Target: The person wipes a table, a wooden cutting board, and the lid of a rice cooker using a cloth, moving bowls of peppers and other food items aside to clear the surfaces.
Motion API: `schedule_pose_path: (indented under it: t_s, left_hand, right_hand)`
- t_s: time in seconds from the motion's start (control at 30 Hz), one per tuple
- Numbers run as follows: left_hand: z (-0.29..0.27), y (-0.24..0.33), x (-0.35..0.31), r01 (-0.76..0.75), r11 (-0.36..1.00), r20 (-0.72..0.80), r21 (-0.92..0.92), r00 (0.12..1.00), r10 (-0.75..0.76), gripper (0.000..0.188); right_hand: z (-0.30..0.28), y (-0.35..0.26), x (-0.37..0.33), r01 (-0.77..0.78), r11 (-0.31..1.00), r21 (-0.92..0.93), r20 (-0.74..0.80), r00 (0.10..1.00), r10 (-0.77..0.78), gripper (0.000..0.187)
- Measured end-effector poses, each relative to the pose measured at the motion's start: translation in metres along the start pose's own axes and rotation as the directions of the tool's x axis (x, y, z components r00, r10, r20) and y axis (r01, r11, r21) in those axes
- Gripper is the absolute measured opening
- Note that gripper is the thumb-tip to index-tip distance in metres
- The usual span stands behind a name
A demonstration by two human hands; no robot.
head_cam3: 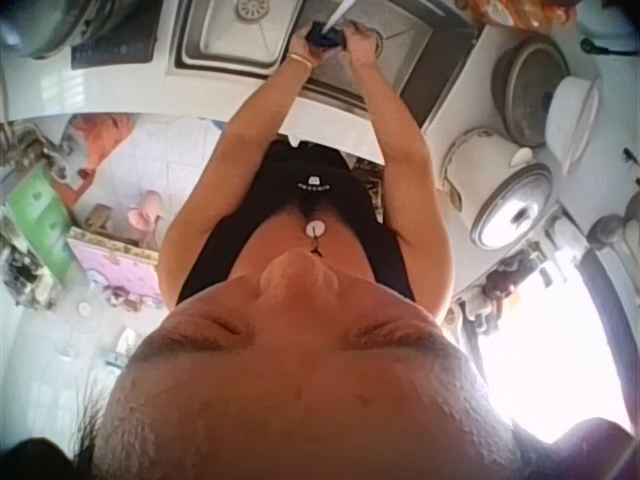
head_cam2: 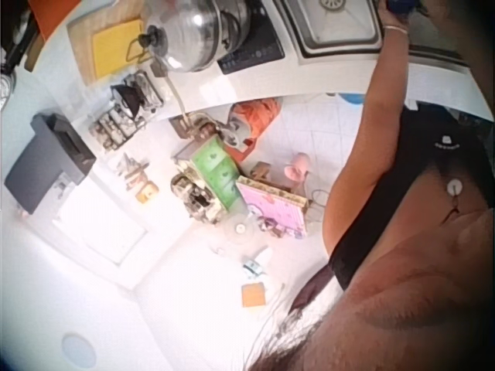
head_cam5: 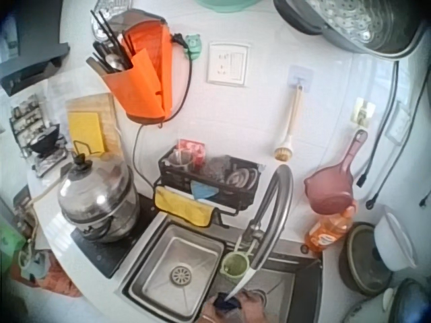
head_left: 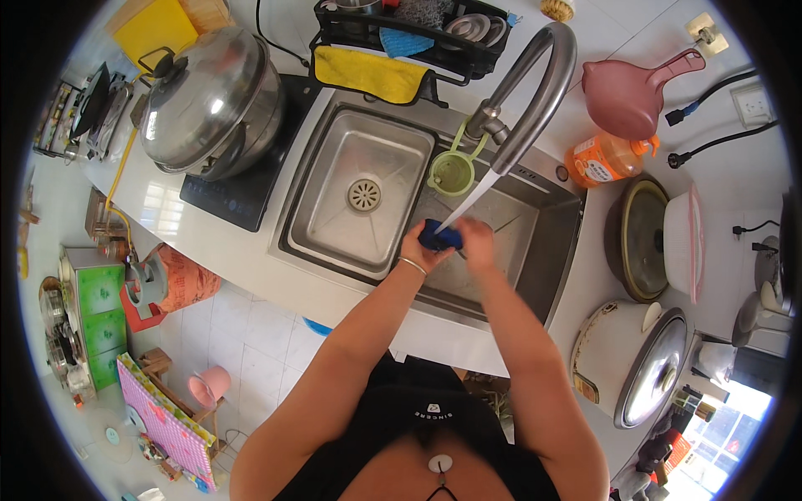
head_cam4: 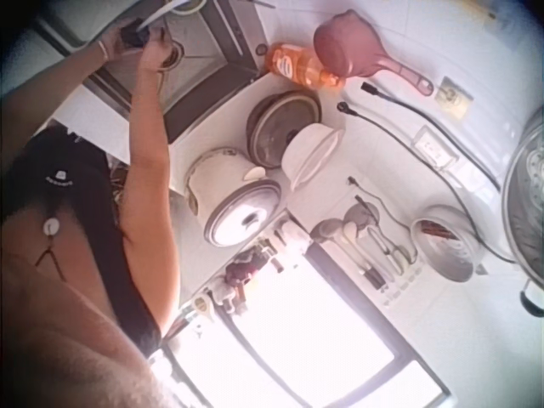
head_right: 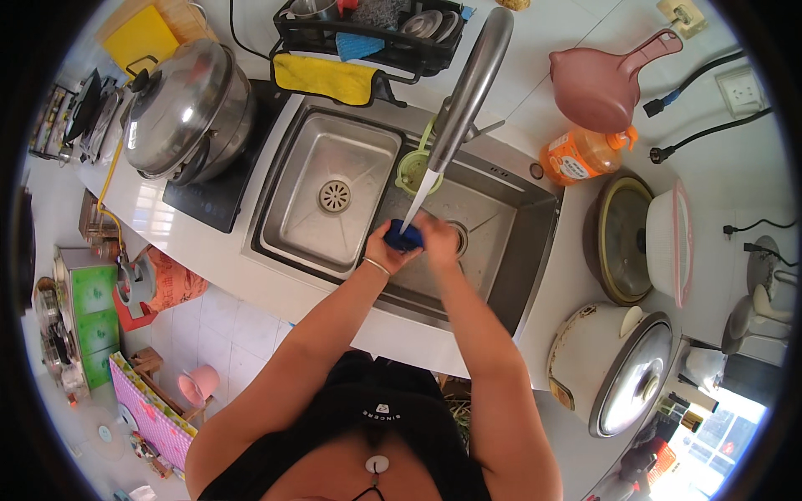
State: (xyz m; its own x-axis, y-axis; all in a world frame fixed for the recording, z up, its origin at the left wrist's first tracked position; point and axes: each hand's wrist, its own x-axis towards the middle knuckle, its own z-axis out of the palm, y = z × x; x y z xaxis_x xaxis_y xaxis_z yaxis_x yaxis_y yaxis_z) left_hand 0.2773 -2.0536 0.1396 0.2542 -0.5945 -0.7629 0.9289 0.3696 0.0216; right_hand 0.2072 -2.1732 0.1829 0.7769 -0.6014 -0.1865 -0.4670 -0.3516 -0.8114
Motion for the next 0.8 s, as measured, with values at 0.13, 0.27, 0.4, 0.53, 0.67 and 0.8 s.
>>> schedule_pose_path:
  t_s: [0.13,0.27,0.4,0.53,0.67,0.8]
  left_hand:
    - [-0.028,-0.005,0.022,-0.143,0.971,0.193,0.190,0.976,0.106,0.026]
    - [0.038,-0.044,-0.028,-0.285,0.933,0.038,0.219,0.958,0.283,0.017]
    - [0.031,-0.007,-0.018,-0.230,0.966,0.017,0.113,0.973,0.230,0.022]
    - [0.027,-0.036,-0.026,-0.350,0.782,0.021,0.516,0.918,0.397,0.029]
    - [0.022,-0.012,-0.025,-0.198,0.953,-0.118,0.230,0.966,0.229,0.030]
    - [0.009,-0.014,-0.011,-0.151,0.933,0.027,0.326,0.988,0.151,0.039]
  right_hand:
    - [0.045,-0.028,-0.027,0.279,0.957,-0.080,-0.103,0.952,-0.287,0.022]
    - [0.022,0.001,0.030,-0.213,0.935,0.285,-0.209,0.938,0.278,0.023]
    - [0.066,-0.007,-0.004,-0.011,0.885,0.465,-0.101,0.993,0.065,0.031]
    - [0.051,0.011,0.013,-0.337,0.745,0.576,0.119,0.936,0.332,0.034]
    - [0.061,-0.030,-0.017,-0.322,0.867,0.380,0.138,0.947,0.291,0.041]
    - [0.062,0.003,-0.004,-0.361,0.588,0.724,0.153,0.915,0.373,0.047]
